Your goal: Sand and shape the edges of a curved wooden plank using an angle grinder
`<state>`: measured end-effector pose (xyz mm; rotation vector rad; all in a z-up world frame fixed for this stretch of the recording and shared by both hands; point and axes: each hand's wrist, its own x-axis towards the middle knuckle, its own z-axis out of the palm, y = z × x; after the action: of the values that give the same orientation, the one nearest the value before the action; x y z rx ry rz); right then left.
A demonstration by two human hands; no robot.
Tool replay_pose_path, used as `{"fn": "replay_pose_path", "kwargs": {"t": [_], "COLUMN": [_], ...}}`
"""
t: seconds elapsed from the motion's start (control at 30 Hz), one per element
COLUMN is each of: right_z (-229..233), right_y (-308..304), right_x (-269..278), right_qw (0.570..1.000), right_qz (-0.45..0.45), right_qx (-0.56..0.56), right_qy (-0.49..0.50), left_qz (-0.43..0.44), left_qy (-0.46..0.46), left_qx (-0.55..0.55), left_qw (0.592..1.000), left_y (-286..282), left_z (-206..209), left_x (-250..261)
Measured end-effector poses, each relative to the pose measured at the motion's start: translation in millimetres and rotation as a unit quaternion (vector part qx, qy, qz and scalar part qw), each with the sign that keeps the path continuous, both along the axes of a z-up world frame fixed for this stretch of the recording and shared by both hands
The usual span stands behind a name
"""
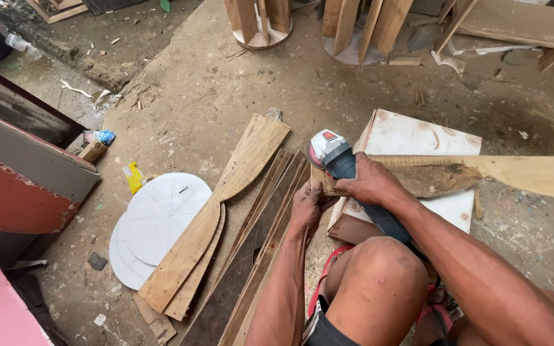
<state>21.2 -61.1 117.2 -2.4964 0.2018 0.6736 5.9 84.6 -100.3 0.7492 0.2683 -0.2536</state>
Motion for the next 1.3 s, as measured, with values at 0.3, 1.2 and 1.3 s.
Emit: {"fn": "replay_pose_path", "kwargs": {"t": [0.3,1.2,1.3], "right_z": [0,2,5], "right_y": [-9,-11,-28], "right_x": [2,1,-9], "right_qw": [0.999,0.999,0.998], "right_qz": [-0.040,-0.035,-0.059], "right_qx": [-0.005,0.017,-0.004], "right_qy": [-0.017,-0.006,-0.004], "left_qz": [-0.015,-0.025,-0.029], "left_qy": [0.010,0.001,0.008], "left_qx": [0.014,0.050,0.057], "left_qw": [1.000,0.998,0.998], "left_y": [6,12,12], "left_z": [17,30,40], "left_x": [-2,-3,-8]}}
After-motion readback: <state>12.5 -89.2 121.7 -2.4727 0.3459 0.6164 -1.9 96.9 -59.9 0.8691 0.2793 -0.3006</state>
